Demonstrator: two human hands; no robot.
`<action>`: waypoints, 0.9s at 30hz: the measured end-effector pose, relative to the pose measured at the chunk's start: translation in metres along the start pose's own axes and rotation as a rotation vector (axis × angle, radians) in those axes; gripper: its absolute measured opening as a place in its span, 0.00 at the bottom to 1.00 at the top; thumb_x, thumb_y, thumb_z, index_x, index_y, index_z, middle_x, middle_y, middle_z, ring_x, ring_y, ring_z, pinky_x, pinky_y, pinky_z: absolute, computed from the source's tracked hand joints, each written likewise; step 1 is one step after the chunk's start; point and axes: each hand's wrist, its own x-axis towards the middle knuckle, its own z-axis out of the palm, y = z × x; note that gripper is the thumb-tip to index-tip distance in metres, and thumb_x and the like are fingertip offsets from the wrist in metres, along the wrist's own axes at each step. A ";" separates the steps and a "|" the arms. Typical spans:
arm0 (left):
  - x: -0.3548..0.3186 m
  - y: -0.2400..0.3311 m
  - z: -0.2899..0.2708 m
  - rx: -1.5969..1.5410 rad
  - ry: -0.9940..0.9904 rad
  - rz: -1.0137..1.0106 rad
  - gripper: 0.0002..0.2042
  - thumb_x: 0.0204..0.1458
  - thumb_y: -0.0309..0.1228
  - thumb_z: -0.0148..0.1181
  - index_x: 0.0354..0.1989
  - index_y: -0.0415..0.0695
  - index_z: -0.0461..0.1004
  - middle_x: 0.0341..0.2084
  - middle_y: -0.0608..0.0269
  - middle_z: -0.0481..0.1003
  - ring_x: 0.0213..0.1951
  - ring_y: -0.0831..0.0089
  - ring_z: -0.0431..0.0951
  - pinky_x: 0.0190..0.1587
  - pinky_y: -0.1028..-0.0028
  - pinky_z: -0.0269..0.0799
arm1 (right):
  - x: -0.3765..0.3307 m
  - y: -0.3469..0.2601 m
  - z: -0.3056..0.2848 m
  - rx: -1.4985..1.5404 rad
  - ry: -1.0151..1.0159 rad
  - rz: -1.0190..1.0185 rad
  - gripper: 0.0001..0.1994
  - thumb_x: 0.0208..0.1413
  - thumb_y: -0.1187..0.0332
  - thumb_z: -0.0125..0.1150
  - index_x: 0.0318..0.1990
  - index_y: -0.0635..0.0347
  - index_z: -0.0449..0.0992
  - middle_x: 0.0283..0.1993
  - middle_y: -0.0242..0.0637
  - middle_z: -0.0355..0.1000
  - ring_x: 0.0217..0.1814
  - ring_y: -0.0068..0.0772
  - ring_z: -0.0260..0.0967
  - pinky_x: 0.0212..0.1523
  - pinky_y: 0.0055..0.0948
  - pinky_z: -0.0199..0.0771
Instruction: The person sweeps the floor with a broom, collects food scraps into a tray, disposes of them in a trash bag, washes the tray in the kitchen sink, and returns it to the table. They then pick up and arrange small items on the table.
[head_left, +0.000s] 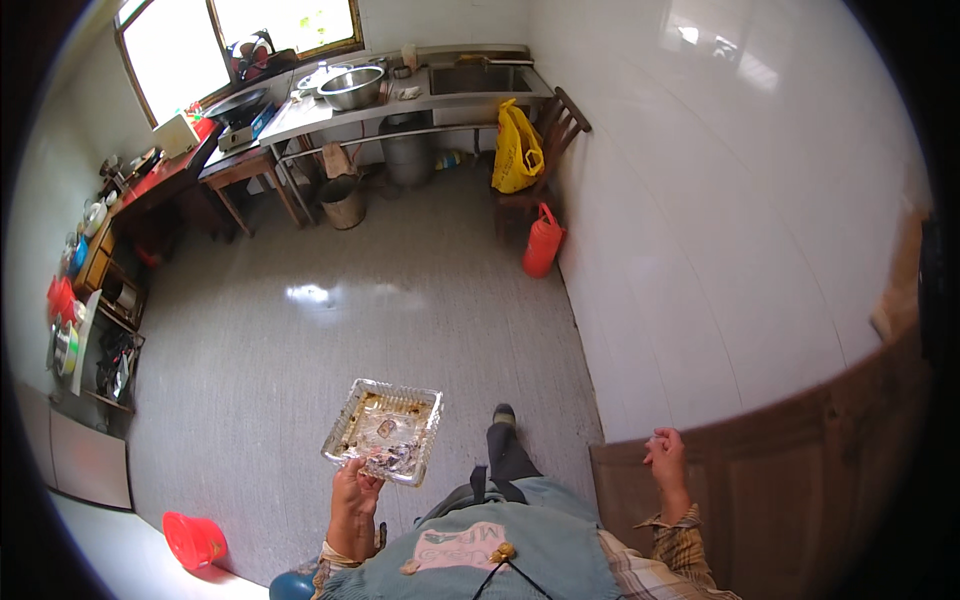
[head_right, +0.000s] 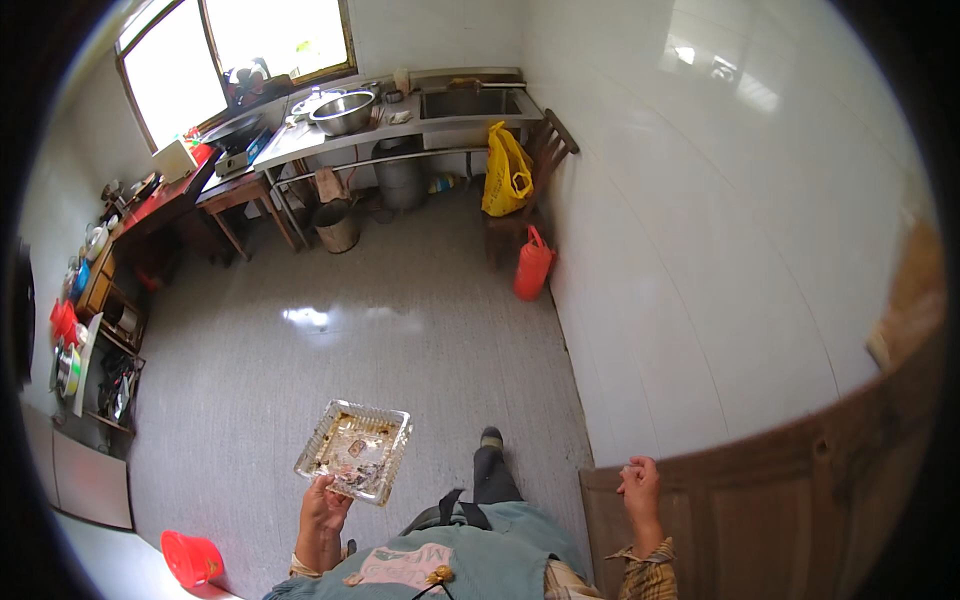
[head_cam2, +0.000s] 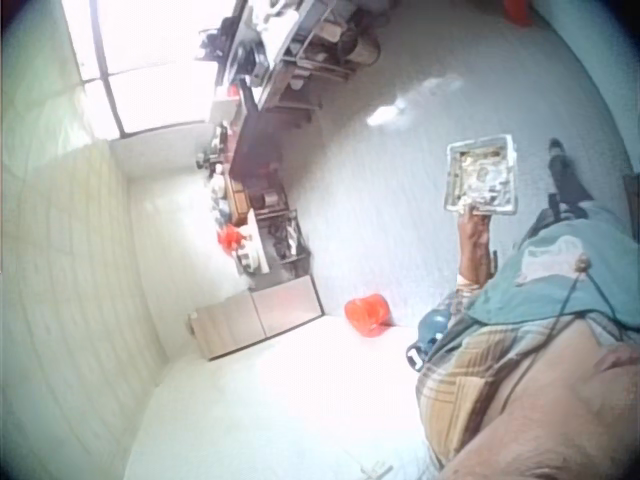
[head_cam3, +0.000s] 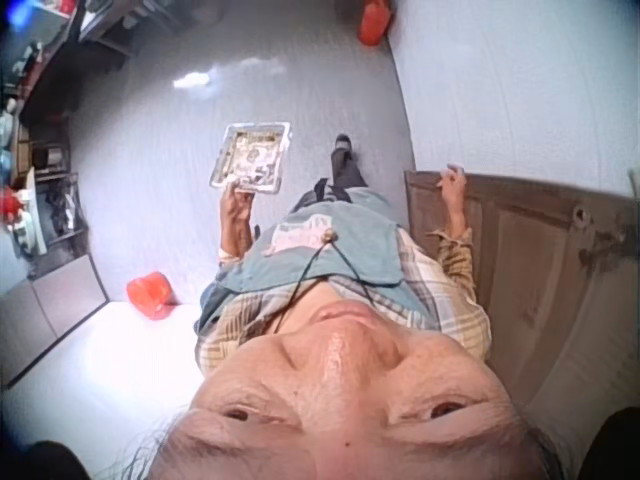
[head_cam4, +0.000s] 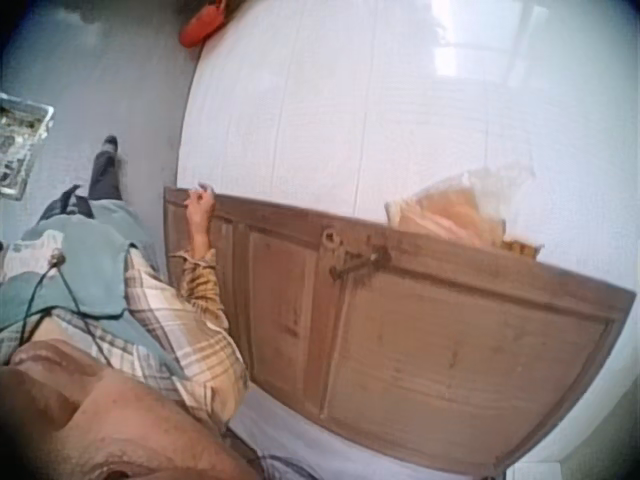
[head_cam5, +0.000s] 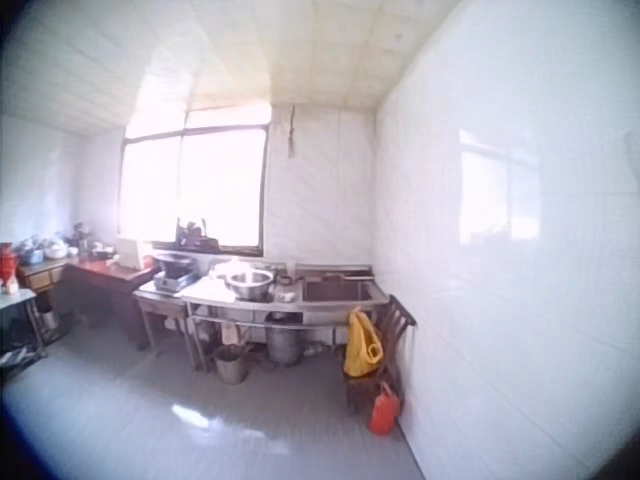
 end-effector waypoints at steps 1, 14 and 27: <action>0.020 0.005 0.011 -0.021 0.012 -0.004 0.18 0.47 0.26 0.49 0.49 0.37 0.63 0.41 0.51 0.73 0.42 0.61 0.76 0.47 0.62 0.73 | 0.023 -0.007 0.008 0.010 0.023 0.036 0.10 0.54 0.72 0.50 0.44 0.64 0.64 0.28 0.37 0.69 0.17 0.19 0.63 0.17 0.19 0.64; 0.175 0.116 0.116 -0.211 0.156 0.006 0.19 0.46 0.27 0.47 0.49 0.37 0.63 0.41 0.51 0.73 0.41 0.59 0.76 0.46 0.61 0.73 | 0.340 -0.201 0.240 -0.195 -0.316 -0.368 0.17 0.51 0.73 0.54 0.49 0.64 0.64 0.25 0.33 0.68 0.22 0.20 0.65 0.24 0.21 0.67; 0.450 0.217 0.262 -0.115 0.109 0.041 0.20 0.47 0.25 0.47 0.51 0.34 0.62 0.44 0.52 0.72 0.44 0.60 0.74 0.49 0.61 0.70 | 0.568 -0.332 0.434 -0.336 -0.478 -0.470 0.14 0.49 0.69 0.58 0.44 0.62 0.70 0.26 0.34 0.70 0.27 0.22 0.68 0.30 0.23 0.69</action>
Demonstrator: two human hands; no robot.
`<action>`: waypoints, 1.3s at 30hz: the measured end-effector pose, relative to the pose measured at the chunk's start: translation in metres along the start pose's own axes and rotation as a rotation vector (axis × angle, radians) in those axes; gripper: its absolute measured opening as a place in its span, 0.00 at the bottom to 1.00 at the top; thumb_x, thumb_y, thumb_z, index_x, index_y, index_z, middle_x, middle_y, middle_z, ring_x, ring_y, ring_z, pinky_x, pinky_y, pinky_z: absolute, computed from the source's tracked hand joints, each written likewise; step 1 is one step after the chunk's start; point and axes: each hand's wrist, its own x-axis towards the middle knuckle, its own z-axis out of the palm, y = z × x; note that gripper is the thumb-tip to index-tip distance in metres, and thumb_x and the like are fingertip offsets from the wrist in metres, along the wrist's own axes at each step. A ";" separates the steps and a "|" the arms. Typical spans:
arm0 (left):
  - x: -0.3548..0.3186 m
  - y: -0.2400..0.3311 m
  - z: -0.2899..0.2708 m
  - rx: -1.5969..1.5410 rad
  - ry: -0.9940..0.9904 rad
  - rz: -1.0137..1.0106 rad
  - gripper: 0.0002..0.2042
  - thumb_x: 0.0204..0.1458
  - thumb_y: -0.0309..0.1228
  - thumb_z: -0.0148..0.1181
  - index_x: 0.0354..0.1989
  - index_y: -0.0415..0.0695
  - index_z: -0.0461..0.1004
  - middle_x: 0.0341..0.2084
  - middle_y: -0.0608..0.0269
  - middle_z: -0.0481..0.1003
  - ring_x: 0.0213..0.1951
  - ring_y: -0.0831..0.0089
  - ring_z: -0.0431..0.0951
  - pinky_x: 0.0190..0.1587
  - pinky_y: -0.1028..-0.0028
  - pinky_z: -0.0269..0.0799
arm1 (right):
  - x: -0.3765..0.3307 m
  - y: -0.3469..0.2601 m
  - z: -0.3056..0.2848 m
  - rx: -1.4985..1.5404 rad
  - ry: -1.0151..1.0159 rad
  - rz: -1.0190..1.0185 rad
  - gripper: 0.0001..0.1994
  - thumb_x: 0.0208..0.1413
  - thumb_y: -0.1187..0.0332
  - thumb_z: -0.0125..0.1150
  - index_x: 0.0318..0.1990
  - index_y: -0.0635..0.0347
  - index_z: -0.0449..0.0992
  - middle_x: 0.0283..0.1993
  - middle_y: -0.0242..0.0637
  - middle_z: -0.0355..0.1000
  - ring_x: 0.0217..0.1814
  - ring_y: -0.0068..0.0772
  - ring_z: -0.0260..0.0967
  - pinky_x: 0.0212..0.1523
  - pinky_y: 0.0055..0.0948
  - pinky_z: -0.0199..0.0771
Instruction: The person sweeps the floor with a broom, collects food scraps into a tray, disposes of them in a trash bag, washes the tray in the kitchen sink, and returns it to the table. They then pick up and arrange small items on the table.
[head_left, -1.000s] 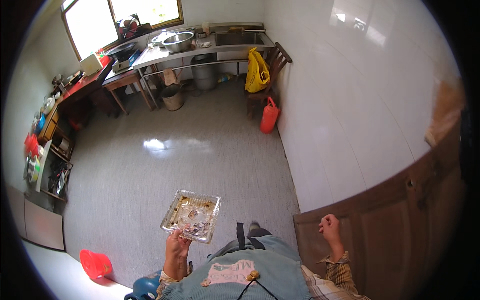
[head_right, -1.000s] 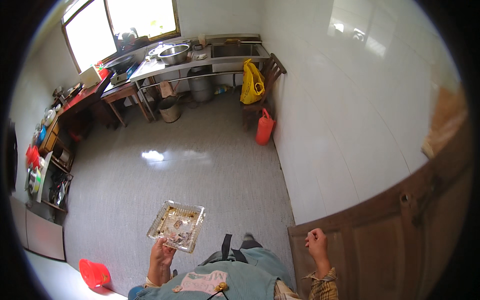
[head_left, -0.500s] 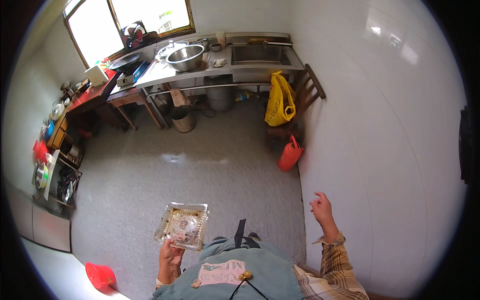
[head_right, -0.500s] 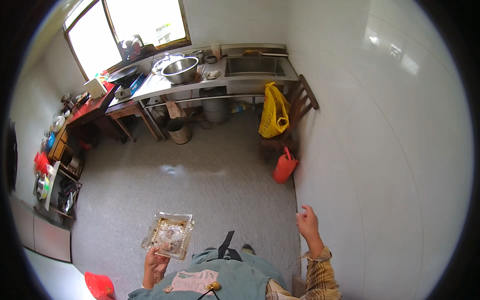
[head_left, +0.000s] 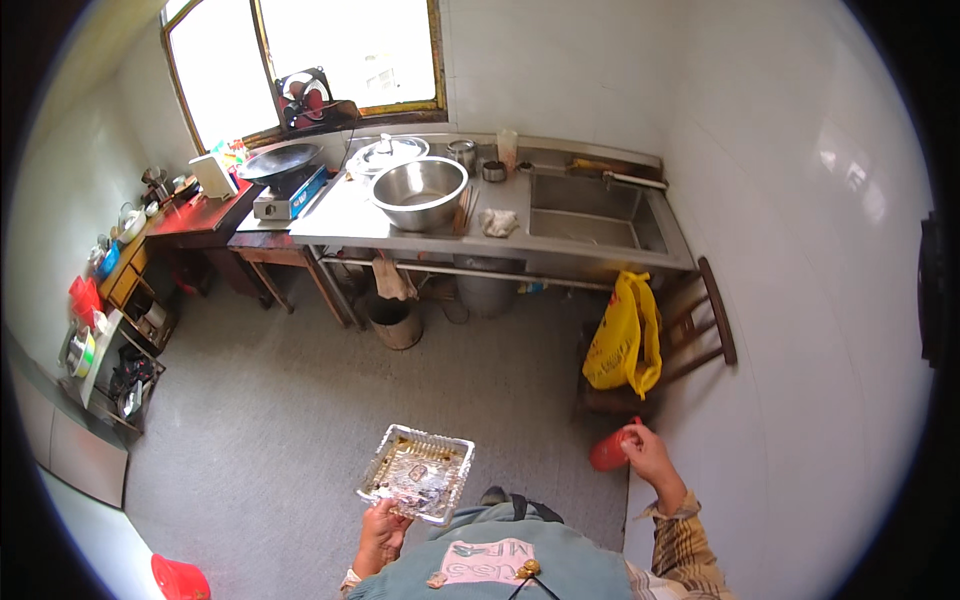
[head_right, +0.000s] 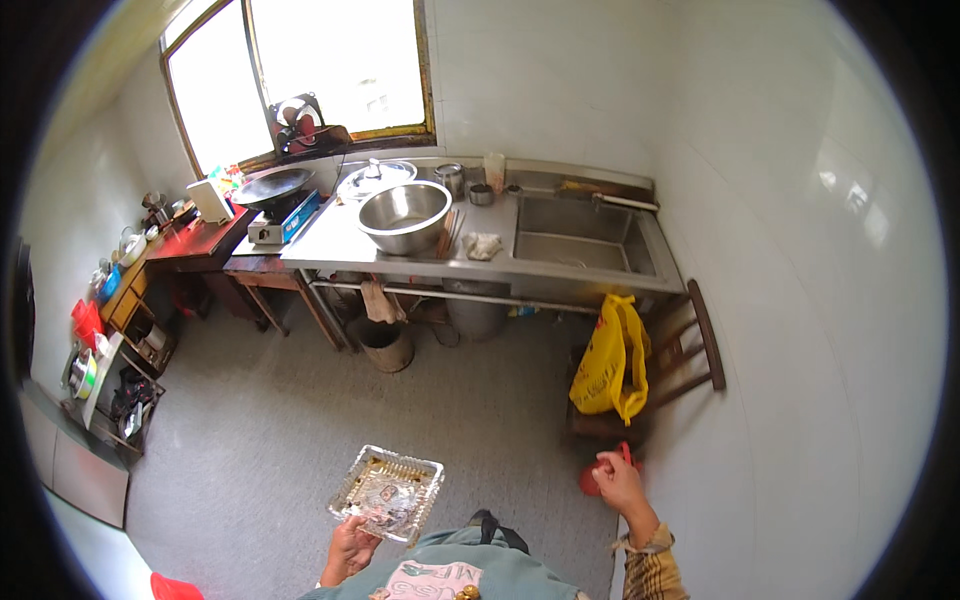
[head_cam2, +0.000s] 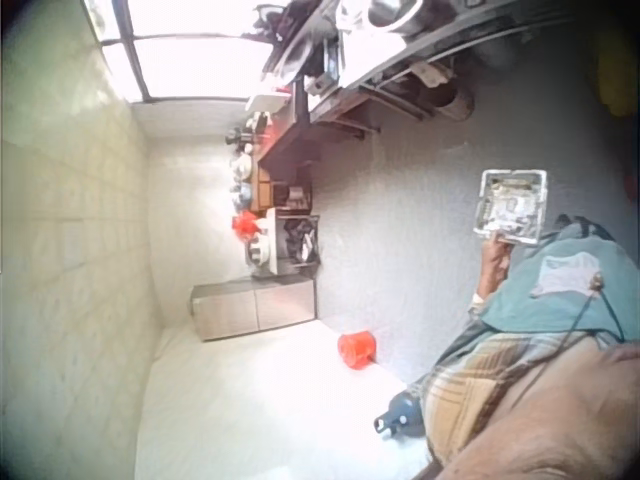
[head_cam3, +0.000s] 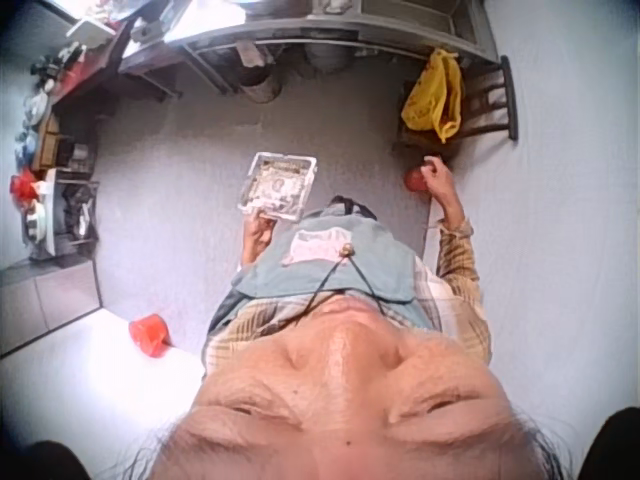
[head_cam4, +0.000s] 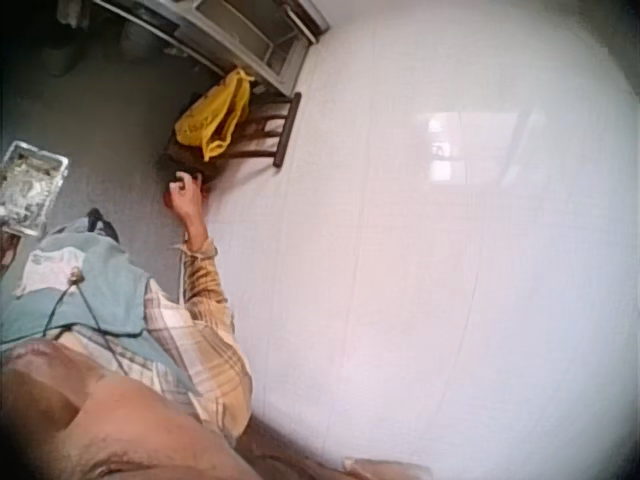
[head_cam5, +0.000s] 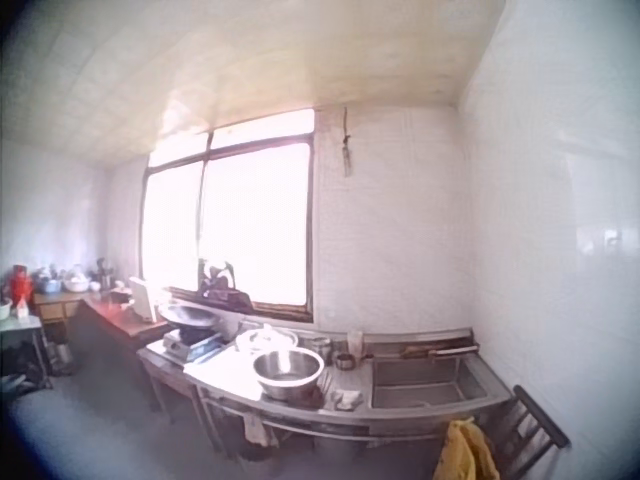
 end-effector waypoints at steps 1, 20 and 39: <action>0.019 0.008 0.016 0.009 -0.002 0.001 0.21 0.47 0.24 0.46 0.52 0.34 0.61 0.44 0.52 0.72 0.44 0.60 0.74 0.49 0.61 0.70 | 0.014 -0.007 -0.001 0.069 -0.032 0.070 0.14 0.50 0.71 0.57 0.45 0.64 0.69 0.26 0.33 0.70 0.25 0.20 0.67 0.28 0.22 0.69; 0.238 0.133 0.330 -0.010 -0.096 0.230 0.21 0.42 0.26 0.47 0.47 0.31 0.66 0.41 0.48 0.74 0.42 0.57 0.75 0.49 0.62 0.68 | 0.503 -0.063 0.070 -0.097 -0.085 -0.374 0.29 0.47 0.67 0.59 0.58 0.56 0.58 0.50 0.45 0.63 0.45 0.44 0.67 0.45 0.37 0.68; 0.503 0.220 0.540 -0.008 -0.413 0.067 0.25 0.45 0.27 0.49 0.54 0.32 0.58 0.49 0.46 0.68 0.49 0.57 0.71 0.55 0.60 0.63 | 0.750 -0.078 0.161 0.191 -0.285 -0.442 0.16 0.47 0.64 0.60 0.43 0.62 0.69 0.41 0.45 0.66 0.45 0.40 0.65 0.46 0.34 0.65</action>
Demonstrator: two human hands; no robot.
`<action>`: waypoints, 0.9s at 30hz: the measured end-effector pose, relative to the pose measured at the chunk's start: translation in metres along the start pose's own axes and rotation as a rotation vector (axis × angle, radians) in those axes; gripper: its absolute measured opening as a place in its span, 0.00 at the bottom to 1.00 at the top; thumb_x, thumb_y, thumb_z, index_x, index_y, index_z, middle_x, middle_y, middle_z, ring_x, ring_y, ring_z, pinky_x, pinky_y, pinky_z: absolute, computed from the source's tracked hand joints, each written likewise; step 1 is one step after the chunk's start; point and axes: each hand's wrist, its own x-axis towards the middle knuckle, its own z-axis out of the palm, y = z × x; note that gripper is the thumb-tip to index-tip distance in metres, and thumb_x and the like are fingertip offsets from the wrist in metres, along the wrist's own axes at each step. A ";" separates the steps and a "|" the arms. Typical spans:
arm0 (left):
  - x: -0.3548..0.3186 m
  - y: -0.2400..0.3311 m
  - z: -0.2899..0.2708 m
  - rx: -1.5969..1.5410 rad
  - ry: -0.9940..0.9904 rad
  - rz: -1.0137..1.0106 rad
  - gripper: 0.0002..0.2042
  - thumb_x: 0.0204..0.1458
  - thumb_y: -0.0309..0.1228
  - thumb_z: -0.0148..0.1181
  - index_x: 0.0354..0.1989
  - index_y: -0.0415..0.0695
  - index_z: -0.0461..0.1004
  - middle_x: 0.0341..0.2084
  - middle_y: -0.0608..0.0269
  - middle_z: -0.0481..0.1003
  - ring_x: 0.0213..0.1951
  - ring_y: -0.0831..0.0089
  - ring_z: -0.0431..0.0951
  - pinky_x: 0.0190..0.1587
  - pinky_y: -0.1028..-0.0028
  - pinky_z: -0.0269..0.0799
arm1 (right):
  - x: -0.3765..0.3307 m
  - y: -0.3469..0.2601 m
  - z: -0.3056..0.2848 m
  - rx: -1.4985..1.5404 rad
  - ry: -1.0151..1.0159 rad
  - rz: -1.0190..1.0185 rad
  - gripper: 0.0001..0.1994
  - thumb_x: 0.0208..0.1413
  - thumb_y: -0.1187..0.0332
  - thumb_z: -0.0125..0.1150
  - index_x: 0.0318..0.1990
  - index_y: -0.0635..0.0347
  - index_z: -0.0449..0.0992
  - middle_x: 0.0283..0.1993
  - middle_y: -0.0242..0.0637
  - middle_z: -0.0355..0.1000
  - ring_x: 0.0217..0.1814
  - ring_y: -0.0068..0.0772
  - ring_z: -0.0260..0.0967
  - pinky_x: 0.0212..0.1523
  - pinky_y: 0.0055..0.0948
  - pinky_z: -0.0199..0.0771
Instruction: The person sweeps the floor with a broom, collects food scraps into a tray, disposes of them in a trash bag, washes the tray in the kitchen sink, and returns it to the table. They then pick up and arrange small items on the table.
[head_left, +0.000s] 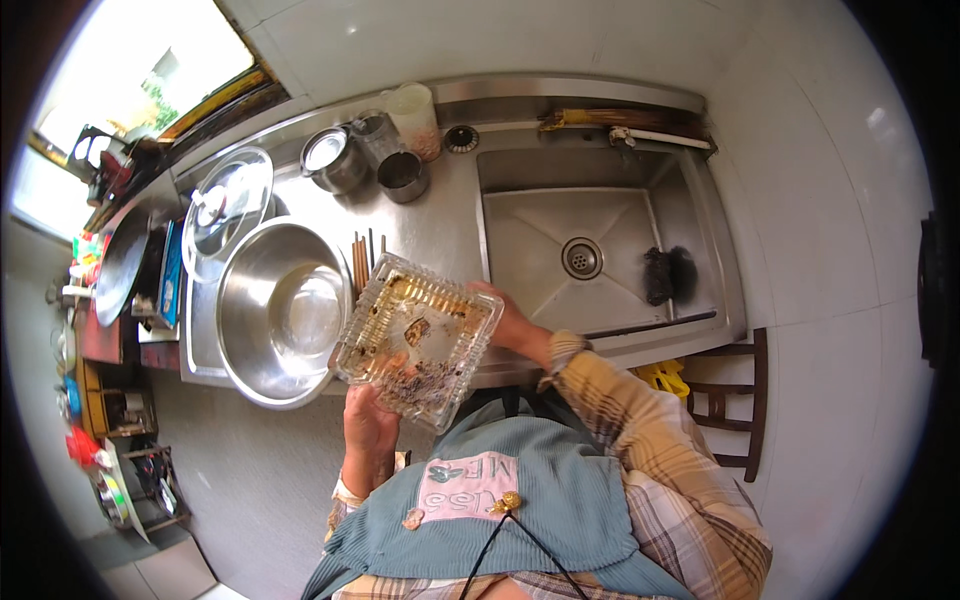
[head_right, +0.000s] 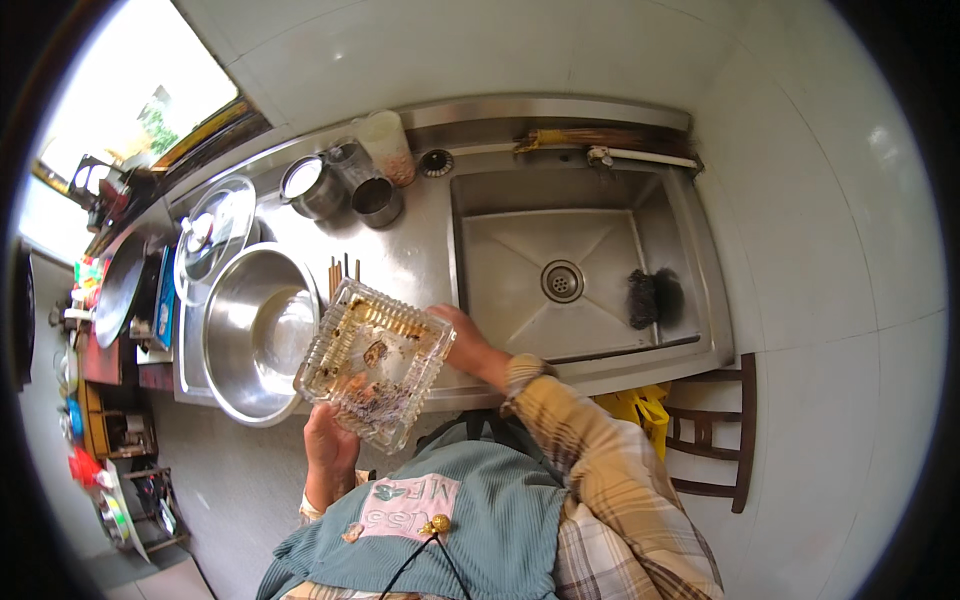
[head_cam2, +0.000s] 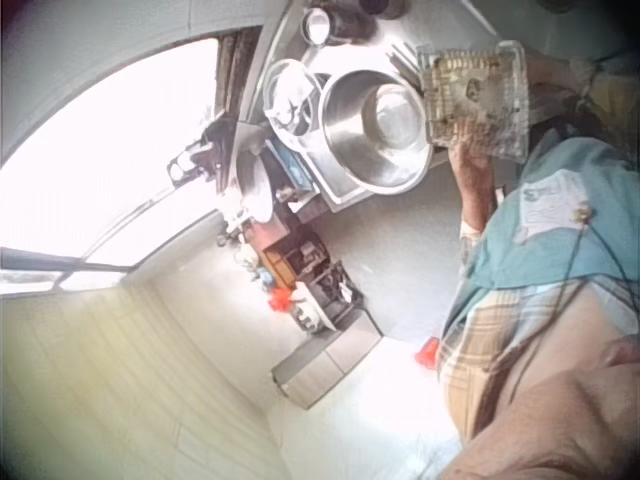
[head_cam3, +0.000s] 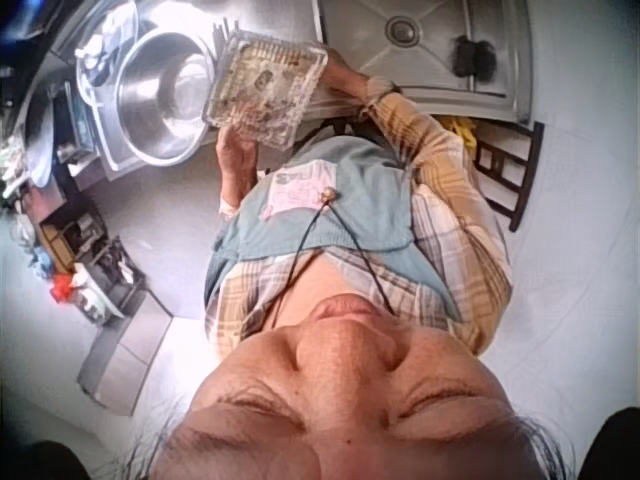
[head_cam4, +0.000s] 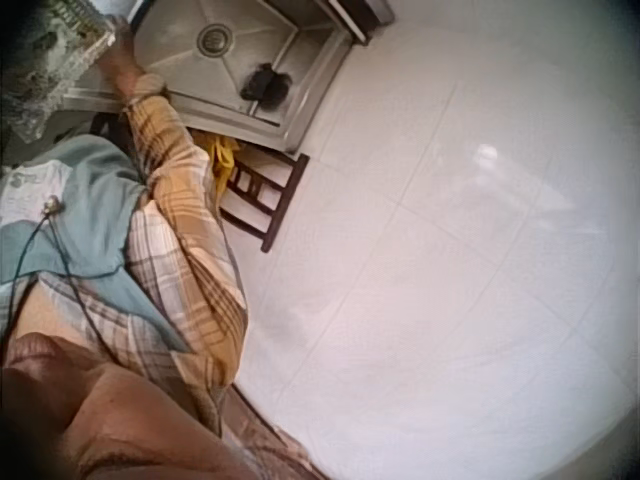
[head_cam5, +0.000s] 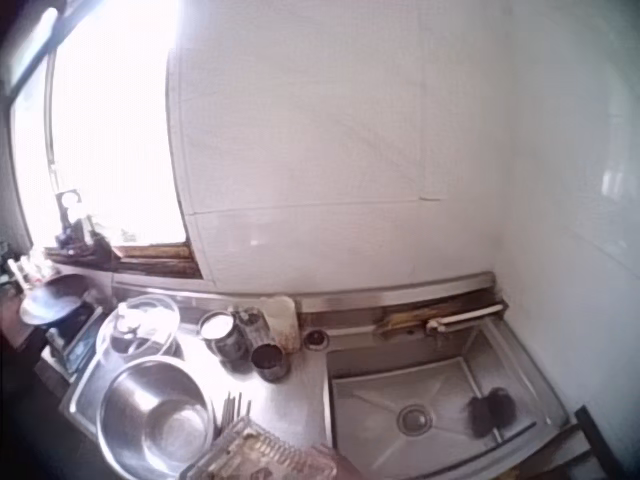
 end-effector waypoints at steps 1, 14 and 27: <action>0.014 -0.002 0.006 -0.002 0.006 -0.049 0.26 0.45 0.25 0.48 0.55 0.32 0.57 0.49 0.46 0.67 0.49 0.57 0.71 0.54 0.60 0.64 | -0.004 0.003 -0.017 0.120 0.095 0.117 0.15 0.48 0.64 0.59 0.41 0.63 0.70 0.39 0.41 0.67 0.41 0.35 0.65 0.42 0.31 0.67; 0.186 -0.123 0.071 0.286 -0.138 -0.365 0.18 0.47 0.25 0.49 0.49 0.42 0.64 0.42 0.58 0.73 0.43 0.64 0.75 0.45 0.66 0.71 | -0.079 0.069 -0.291 -0.340 0.529 0.593 0.20 0.50 0.63 0.56 0.50 0.61 0.68 0.33 0.46 0.71 0.33 0.36 0.68 0.35 0.32 0.66; 0.295 -0.261 0.147 0.269 -0.172 -0.568 0.18 0.43 0.21 0.47 0.46 0.42 0.67 0.38 0.63 0.72 0.42 0.69 0.73 0.46 0.68 0.67 | 0.060 0.116 -0.371 -0.942 -0.037 0.567 0.17 0.50 0.64 0.57 0.44 0.64 0.69 0.34 0.48 0.72 0.39 0.48 0.71 0.37 0.41 0.70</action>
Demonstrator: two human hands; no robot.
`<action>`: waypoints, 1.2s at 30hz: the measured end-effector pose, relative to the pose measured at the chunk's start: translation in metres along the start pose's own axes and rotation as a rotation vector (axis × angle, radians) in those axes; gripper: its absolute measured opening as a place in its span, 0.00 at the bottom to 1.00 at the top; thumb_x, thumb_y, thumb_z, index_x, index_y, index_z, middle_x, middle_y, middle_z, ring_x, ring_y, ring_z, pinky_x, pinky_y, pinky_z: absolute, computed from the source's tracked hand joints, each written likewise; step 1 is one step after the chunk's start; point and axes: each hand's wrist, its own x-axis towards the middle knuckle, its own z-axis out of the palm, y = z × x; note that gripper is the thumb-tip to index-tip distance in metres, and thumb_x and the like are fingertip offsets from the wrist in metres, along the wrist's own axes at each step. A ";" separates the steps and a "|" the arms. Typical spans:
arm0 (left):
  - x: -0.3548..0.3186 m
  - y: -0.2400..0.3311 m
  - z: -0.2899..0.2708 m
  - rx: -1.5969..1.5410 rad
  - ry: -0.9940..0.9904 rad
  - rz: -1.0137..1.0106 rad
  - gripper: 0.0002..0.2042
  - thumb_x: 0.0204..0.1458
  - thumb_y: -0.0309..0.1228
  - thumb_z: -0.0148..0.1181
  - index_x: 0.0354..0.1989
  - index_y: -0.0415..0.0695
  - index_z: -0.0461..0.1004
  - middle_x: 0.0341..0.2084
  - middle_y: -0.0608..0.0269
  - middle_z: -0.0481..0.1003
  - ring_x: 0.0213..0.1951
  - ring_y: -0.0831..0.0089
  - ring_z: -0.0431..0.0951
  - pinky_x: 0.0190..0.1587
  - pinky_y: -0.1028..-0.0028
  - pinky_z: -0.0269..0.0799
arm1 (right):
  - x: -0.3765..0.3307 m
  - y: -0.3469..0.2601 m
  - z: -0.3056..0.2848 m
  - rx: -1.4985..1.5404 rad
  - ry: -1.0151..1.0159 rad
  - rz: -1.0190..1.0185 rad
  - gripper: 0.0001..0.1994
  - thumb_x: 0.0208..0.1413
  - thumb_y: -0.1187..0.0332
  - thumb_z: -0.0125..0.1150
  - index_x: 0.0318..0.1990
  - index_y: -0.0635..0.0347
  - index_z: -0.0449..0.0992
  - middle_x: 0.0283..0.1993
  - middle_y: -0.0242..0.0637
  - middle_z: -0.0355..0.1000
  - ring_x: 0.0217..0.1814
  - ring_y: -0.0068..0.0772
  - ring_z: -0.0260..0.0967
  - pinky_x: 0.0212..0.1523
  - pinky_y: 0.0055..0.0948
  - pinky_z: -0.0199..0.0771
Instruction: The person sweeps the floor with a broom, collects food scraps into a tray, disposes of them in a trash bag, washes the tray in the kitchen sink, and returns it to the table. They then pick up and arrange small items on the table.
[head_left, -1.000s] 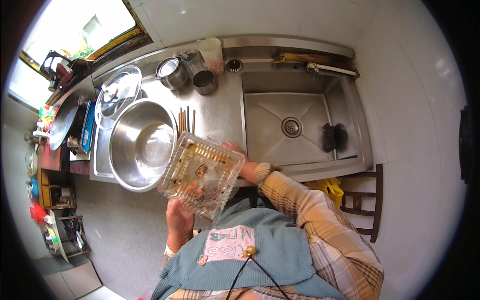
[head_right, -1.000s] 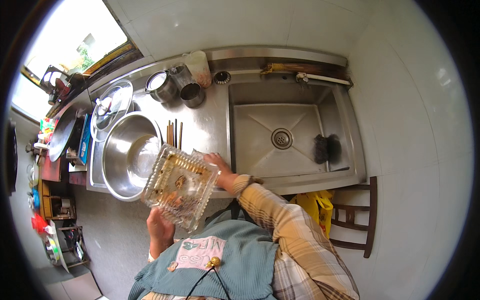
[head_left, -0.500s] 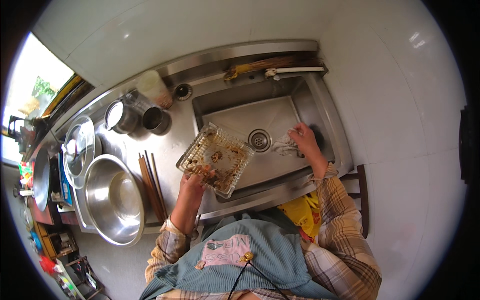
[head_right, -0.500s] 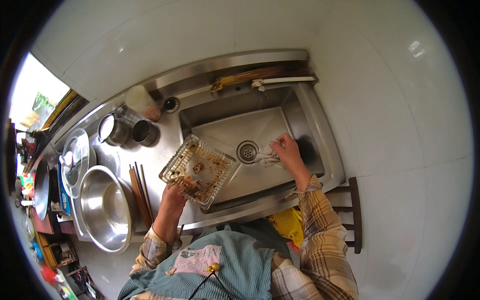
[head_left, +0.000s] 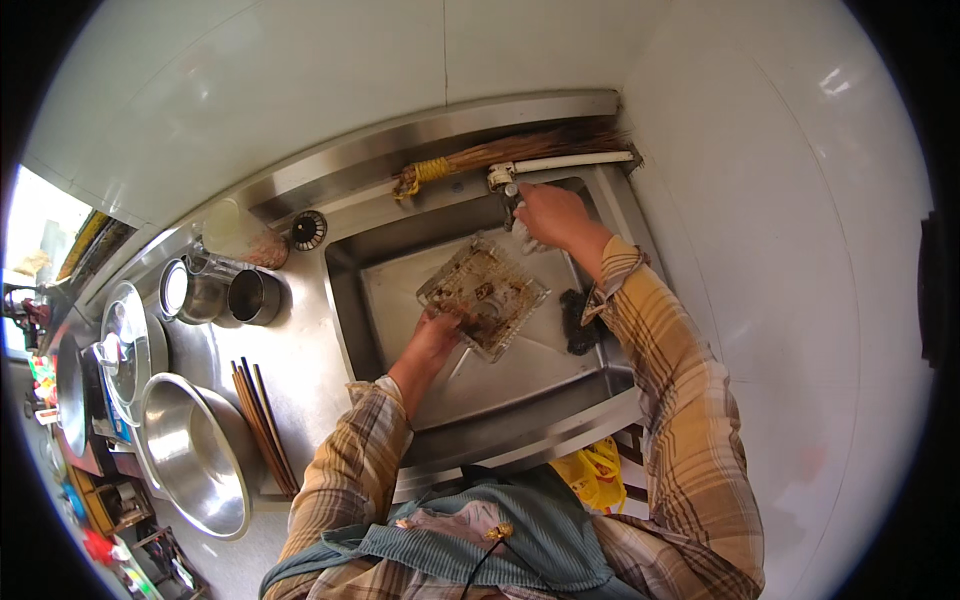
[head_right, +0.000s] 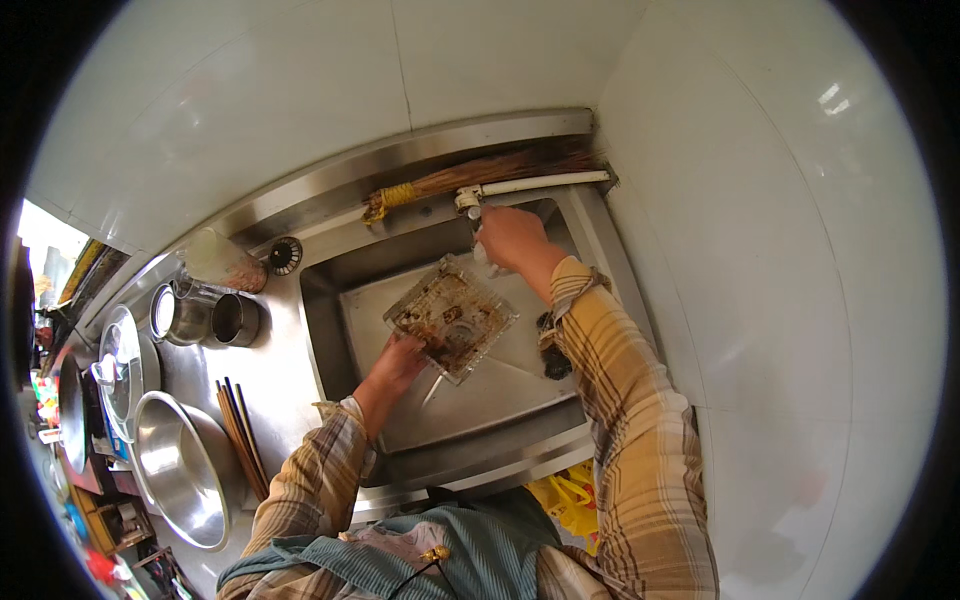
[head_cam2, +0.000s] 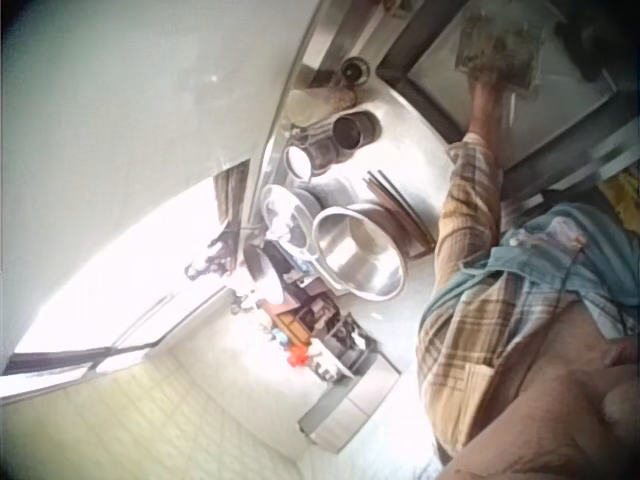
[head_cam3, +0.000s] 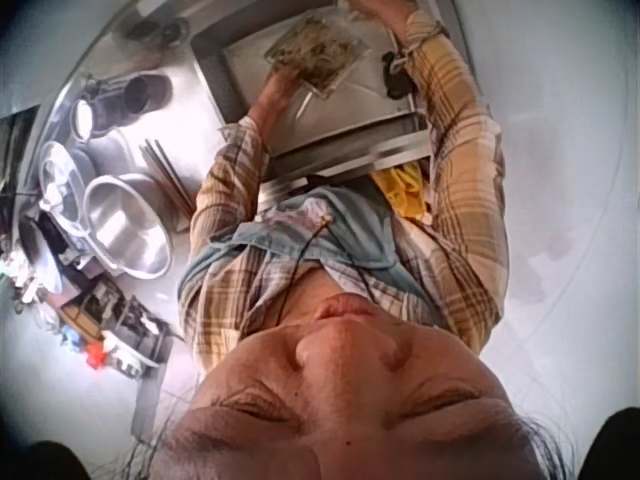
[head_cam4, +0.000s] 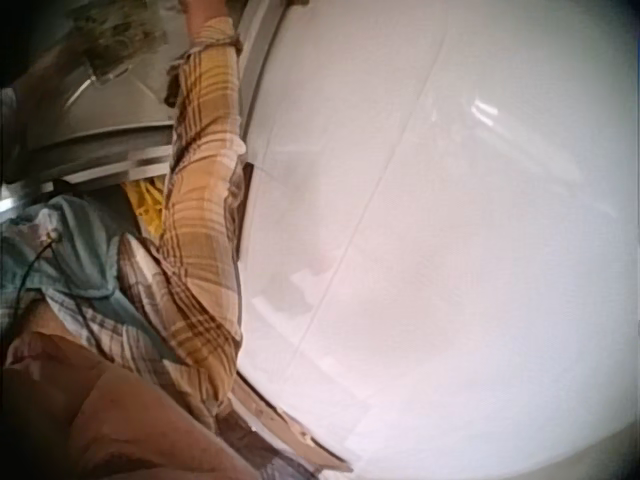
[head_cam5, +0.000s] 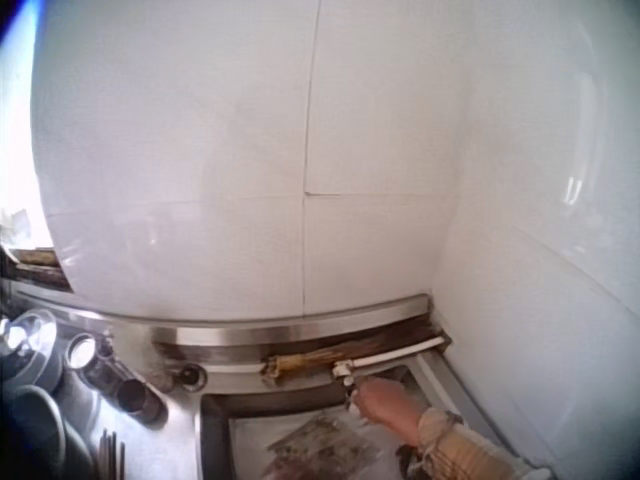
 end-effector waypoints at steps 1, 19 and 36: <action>0.008 -0.001 0.003 -0.012 -0.017 0.015 0.18 0.43 0.20 0.47 0.46 0.43 0.67 0.38 0.64 0.72 0.42 0.69 0.73 0.46 0.68 0.67 | 0.005 0.002 0.000 -0.048 -0.008 -0.031 0.17 0.49 0.66 0.56 0.46 0.64 0.68 0.33 0.47 0.72 0.38 0.48 0.70 0.36 0.42 0.70; 0.088 -0.025 -0.017 -0.029 0.093 -0.101 0.21 0.44 0.19 0.50 0.48 0.50 0.62 0.39 0.69 0.70 0.37 0.76 0.69 0.34 0.76 0.63 | 0.026 0.028 0.000 -0.089 0.210 -0.272 0.19 0.45 0.74 0.54 0.48 0.51 0.71 0.33 0.40 0.72 0.34 0.46 0.69 0.37 0.39 0.68; 0.113 -0.069 -0.061 0.124 0.059 -0.156 0.18 0.44 0.18 0.49 0.47 0.44 0.68 0.41 0.62 0.72 0.39 0.66 0.74 0.39 0.68 0.72 | -0.023 0.005 0.233 0.713 0.267 0.519 0.22 0.47 0.62 0.61 0.46 0.66 0.68 0.38 0.48 0.70 0.42 0.45 0.68 0.43 0.36 0.66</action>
